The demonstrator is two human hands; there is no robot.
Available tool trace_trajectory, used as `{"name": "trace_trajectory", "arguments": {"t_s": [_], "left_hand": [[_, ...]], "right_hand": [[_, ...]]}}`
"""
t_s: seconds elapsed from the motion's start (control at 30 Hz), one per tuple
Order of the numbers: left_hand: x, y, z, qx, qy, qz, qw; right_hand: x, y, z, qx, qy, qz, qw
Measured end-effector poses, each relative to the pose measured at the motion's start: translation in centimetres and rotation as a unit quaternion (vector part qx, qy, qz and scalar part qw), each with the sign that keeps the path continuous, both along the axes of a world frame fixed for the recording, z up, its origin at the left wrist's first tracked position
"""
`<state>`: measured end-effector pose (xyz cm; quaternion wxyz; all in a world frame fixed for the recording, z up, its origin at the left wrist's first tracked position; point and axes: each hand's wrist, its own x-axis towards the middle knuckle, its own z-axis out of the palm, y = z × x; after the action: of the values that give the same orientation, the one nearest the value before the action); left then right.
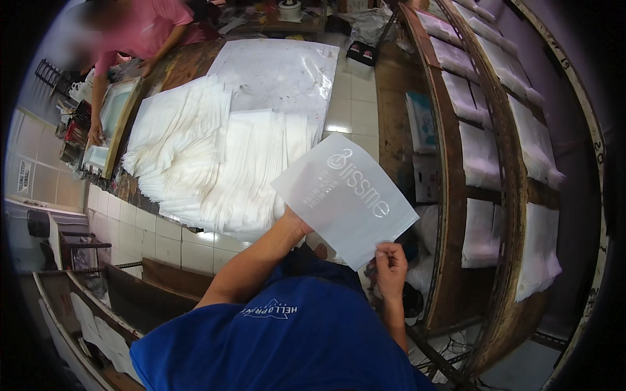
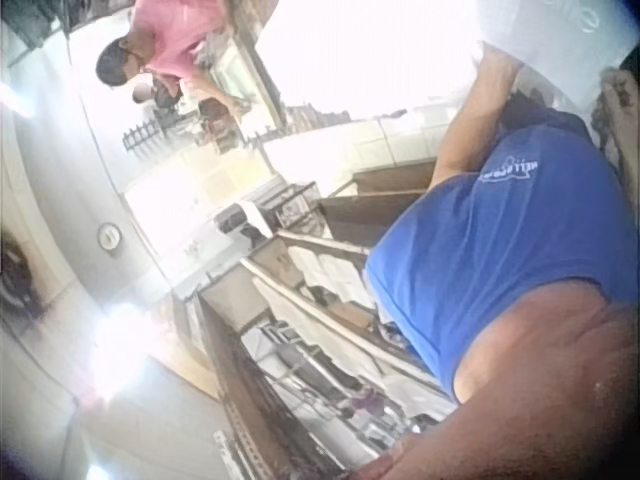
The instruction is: The person repeatedly picks up white plastic sheets from a table and places them onto a metal shelf. The person handles the sheets one at a time, stacking them in neat piles on the shelf.
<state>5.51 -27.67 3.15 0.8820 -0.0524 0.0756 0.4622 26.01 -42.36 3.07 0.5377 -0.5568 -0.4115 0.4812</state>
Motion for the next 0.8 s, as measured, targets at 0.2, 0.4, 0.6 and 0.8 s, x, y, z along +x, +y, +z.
{"name": "trace_trajectory", "arguments": {"t_s": [0.2,0.4,0.6,0.8], "left_hand": [[-0.4,-0.8,1.2,0.024,-0.007,0.003,1.000],[-1.6,-1.3,1.5,0.037,0.014,0.012,0.999],[-4.7,-0.6,2.3,0.066,0.209,0.055,0.974],[-8.8,-0.4,3.6,0.181,0.482,0.126,0.848]], "right_hand": [[1.3,0.2,0.2,-0.003,-0.017,0.011,1.000],[1.5,0.2,-0.9,0.002,-0.012,0.017,1.000],[1.3,0.1,-1.7,0.024,-0.025,-0.040,0.999],[2.6,-0.6,-3.5,-0.016,-0.055,-0.090,0.994]]}}
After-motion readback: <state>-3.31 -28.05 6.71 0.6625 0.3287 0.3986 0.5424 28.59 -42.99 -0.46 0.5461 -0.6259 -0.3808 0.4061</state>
